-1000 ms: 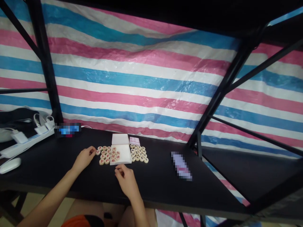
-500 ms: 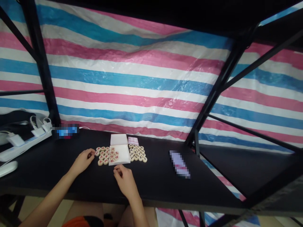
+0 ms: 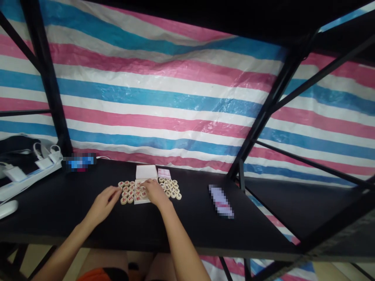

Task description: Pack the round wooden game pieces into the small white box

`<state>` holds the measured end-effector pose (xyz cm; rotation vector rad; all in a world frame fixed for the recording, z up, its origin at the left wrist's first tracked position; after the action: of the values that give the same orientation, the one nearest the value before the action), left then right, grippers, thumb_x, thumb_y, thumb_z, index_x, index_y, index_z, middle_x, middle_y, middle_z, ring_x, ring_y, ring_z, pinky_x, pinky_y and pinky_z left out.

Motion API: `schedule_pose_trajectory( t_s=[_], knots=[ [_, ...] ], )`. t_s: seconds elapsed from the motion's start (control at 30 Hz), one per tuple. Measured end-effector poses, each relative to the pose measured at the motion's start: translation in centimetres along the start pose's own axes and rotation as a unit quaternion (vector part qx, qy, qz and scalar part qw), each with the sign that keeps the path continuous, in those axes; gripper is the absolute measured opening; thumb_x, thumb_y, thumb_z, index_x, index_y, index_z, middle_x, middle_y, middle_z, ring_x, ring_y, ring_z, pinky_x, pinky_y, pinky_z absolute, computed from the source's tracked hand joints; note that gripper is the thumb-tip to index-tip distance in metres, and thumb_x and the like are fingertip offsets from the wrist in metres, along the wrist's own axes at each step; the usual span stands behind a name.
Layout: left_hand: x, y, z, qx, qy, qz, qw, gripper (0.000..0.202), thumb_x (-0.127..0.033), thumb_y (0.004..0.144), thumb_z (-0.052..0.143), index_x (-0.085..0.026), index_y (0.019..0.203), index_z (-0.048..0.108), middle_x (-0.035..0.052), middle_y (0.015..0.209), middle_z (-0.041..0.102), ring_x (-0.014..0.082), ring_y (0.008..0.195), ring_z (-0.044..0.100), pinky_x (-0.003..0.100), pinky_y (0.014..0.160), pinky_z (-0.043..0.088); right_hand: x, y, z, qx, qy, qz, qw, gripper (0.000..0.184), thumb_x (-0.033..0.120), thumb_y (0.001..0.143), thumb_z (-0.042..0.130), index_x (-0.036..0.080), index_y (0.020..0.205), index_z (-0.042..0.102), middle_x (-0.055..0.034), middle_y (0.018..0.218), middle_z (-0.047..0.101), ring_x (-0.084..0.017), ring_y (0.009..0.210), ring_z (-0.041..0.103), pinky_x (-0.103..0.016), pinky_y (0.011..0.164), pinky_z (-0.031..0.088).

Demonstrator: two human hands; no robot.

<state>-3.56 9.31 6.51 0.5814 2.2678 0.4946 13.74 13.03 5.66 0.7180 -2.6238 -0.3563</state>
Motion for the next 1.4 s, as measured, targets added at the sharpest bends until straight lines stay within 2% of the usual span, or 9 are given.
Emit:
schedule_pose_trajectory(
  t_s=[0.13,0.23,0.4,0.5,0.6,0.7,0.9,1.2,1.4],
  knots=[
    [-3.9,-2.3,3.7,0.132,-0.052,-0.005,0.990,0.025,-0.031,0.089,0.042,-0.020,0.082,0.064,0.0017,0.076,0.063,0.0158,0.068,0.058,0.023,0.065,0.042,-1.1,1.0,1.3,0.059,-0.006,-0.024,0.998,0.045,-0.005,0.075,0.043,0.019,0.101,0.069,-0.0065,0.103,0.067,-0.017,0.094,0.059,-0.027,0.090,0.039],
    [-4.7,-3.2,5.6,0.176,-0.086,-0.022,0.980,0.022,-0.029,0.085,0.047,-0.019,0.084,0.066,0.0007,0.073,0.064,0.0148,0.066,0.057,0.022,0.062,0.041,-1.5,1.0,2.0,0.075,-0.011,-0.021,0.997,0.039,-0.002,0.073,0.048,0.017,0.100,0.069,-0.0079,0.100,0.068,-0.019,0.093,0.059,-0.027,0.085,0.041],
    [-3.5,-3.1,5.5,0.163,-0.164,-0.073,0.970,0.024,-0.031,0.085,0.046,-0.016,0.083,0.065,0.0010,0.071,0.063,0.0147,0.066,0.056,0.021,0.060,0.041,-1.8,1.4,1.7,0.055,-0.004,0.006,0.998,0.020,0.008,0.077,0.056,0.017,0.090,0.068,-0.0063,0.084,0.068,-0.019,0.084,0.061,-0.027,0.077,0.043],
    [-3.2,-2.9,5.3,0.156,-0.175,-0.074,0.969,0.024,-0.032,0.084,0.047,-0.015,0.081,0.065,0.0006,0.069,0.061,0.0144,0.064,0.055,0.021,0.059,0.040,-1.1,0.6,0.3,0.014,0.003,0.025,1.000,0.013,0.015,0.081,0.056,0.017,0.090,0.065,-0.0066,0.089,0.066,-0.020,0.090,0.059,-0.029,0.082,0.042],
    [-3.2,-2.8,5.3,0.150,-0.177,-0.075,0.970,0.025,-0.034,0.085,0.047,-0.016,0.080,0.065,0.0002,0.068,0.061,0.0144,0.064,0.054,0.021,0.059,0.040,0.3,-2.3,-1.0,-0.057,0.030,0.055,0.996,0.018,0.019,0.087,0.050,0.020,0.103,0.060,-0.0065,0.100,0.062,-0.019,0.096,0.056,-0.032,0.086,0.042],
    [-3.0,-2.7,5.3,0.138,-0.175,-0.083,0.971,0.030,-0.038,0.086,0.045,-0.016,0.078,0.065,-0.0002,0.067,0.062,0.0151,0.065,0.055,0.022,0.061,0.041,1.9,-6.1,-1.1,-0.131,0.206,0.071,0.967,0.022,0.019,0.083,0.055,0.022,0.104,0.058,-0.0033,0.098,0.060,-0.016,0.084,0.059,-0.027,0.075,0.048],
    [-2.8,-2.7,6.1,0.163,-0.199,-0.081,0.963,0.027,-0.037,0.084,0.050,-0.017,0.088,0.068,0.0029,0.079,0.070,0.0171,0.071,0.061,0.023,0.065,0.043,3.3,-8.5,1.3,-0.099,0.306,0.065,0.945,0.028,0.012,0.074,0.057,0.021,0.100,0.062,-0.0020,0.092,0.058,-0.012,0.069,0.058,-0.023,0.063,0.049],
    [-2.4,-2.8,6.7,0.172,-0.194,-0.092,0.962,0.020,-0.030,0.079,0.055,-0.016,0.085,0.066,0.0009,0.072,0.067,0.0144,0.065,0.057,0.021,0.059,0.041,2.7,-8.5,1.1,-0.109,0.316,0.087,0.938,0.027,0.014,0.076,0.060,0.020,0.102,0.062,-0.0013,0.082,0.065,-0.014,0.071,0.061,-0.024,0.066,0.048],
    [-2.4,-2.8,6.6,0.176,-0.198,-0.095,0.960,0.026,-0.025,0.077,0.058,-0.016,0.099,0.066,0.0025,0.082,0.072,0.0148,0.067,0.058,0.022,0.061,0.042,4.0,-8.3,0.4,-0.095,0.317,0.045,0.943,0.022,0.012,0.080,0.056,0.024,0.098,0.064,-0.0026,0.097,0.063,-0.014,0.078,0.060,-0.025,0.071,0.049]
  ],
)
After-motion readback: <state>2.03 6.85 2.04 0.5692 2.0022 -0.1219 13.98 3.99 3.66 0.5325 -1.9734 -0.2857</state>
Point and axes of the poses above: each hand's wrist, its own y-axis towards the middle knuckle, its own z-axis out of the palm, x = y × z, the point moved 8 cm from there along y, towards the middle knuckle
